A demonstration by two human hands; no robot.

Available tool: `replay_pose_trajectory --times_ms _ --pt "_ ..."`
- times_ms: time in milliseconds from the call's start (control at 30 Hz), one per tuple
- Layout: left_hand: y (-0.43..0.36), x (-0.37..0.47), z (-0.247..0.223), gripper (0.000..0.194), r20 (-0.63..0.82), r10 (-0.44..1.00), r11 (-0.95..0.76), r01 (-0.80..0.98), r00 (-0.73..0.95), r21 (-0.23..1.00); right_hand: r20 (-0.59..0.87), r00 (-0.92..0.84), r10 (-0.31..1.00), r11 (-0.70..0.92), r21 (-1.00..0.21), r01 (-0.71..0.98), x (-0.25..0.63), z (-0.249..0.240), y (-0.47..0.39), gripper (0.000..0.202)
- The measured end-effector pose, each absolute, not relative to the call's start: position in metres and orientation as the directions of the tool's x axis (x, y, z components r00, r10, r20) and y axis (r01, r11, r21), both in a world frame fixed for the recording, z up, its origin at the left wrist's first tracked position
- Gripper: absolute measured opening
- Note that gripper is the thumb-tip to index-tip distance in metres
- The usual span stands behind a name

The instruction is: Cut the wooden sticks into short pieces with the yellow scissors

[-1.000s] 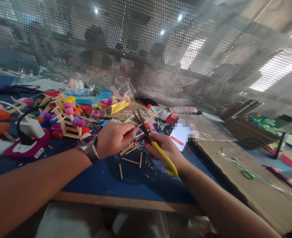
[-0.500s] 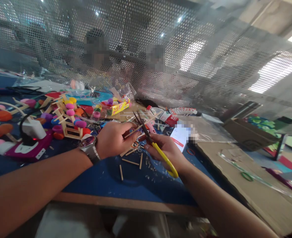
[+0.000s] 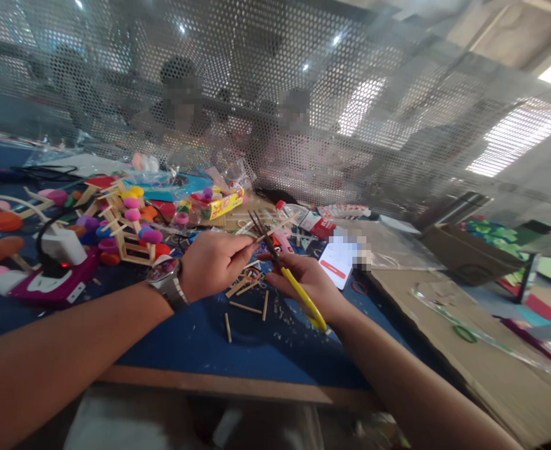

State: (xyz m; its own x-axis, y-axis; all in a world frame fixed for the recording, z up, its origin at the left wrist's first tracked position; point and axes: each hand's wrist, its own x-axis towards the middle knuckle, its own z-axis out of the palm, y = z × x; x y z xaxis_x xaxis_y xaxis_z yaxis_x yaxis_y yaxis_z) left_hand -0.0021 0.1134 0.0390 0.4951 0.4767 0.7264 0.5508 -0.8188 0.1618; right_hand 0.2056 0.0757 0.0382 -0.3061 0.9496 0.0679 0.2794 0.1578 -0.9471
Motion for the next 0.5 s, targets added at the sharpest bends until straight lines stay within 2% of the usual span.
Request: replay_pose_trajectory --times_ms 300,500 --pt "0.1143 -0.0009 0.0389 0.034 0.730 0.465 -0.827 0.540 0.501 0.156 0.050 -0.308 0.950 0.128 -0.963 0.237 0.2054 0.0379 0.0744 0.052" --pt "0.1121 0.0000 0.0400 0.036 0.734 0.459 -0.836 0.524 0.500 0.166 0.082 -0.324 0.942 0.173 -0.948 0.265 0.2071 0.0395 0.0728 0.050"
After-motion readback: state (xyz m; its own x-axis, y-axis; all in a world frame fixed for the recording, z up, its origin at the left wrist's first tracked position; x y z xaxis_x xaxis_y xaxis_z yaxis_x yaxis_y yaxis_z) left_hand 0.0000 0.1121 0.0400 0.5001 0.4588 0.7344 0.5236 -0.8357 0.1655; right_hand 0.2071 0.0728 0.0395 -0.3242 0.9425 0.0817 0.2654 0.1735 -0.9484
